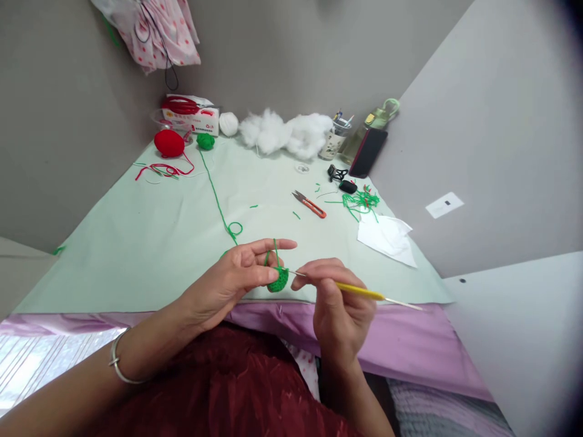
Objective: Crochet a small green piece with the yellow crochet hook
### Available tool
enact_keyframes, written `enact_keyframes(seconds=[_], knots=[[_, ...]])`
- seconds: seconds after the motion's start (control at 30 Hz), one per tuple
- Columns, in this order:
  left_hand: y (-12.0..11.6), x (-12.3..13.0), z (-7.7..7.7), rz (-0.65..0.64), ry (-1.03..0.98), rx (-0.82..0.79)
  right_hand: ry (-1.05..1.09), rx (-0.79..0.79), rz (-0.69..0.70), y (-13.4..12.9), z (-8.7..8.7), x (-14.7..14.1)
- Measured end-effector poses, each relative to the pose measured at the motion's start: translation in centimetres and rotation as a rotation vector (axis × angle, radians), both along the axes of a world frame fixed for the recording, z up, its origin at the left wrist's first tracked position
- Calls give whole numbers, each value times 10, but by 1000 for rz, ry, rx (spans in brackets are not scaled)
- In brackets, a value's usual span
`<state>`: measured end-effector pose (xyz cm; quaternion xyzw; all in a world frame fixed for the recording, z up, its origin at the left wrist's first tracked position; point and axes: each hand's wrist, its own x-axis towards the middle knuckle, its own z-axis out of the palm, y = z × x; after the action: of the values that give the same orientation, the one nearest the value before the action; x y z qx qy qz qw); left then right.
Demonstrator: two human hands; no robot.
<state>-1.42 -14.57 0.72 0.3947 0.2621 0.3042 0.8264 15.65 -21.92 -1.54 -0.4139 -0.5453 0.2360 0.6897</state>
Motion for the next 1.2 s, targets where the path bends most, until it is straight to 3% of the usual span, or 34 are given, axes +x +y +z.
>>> enact_keyframes(seconds=[0.13, 0.27, 0.43, 0.5, 0.77, 0.93, 1.2], knots=[[1, -1, 2, -9, 57, 90, 207, -58, 99, 2, 4, 0], [2, -1, 4, -11, 145, 225, 213, -85, 69, -1, 5, 1], [0, 0, 4, 178, 424, 707, 187, -165, 20, -4, 0, 4], [0, -1, 3, 222, 476, 802, 210, -172, 6, -3, 0, 6], [3, -5, 3, 49, 334, 525, 341, -209, 131, 6, 4, 5], [-1, -4, 0, -6, 267, 411, 243, -145, 107, 12, -5, -3], [-4, 4, -1, 67, 214, 287, 185, -148, 84, 12, -10, -4]])
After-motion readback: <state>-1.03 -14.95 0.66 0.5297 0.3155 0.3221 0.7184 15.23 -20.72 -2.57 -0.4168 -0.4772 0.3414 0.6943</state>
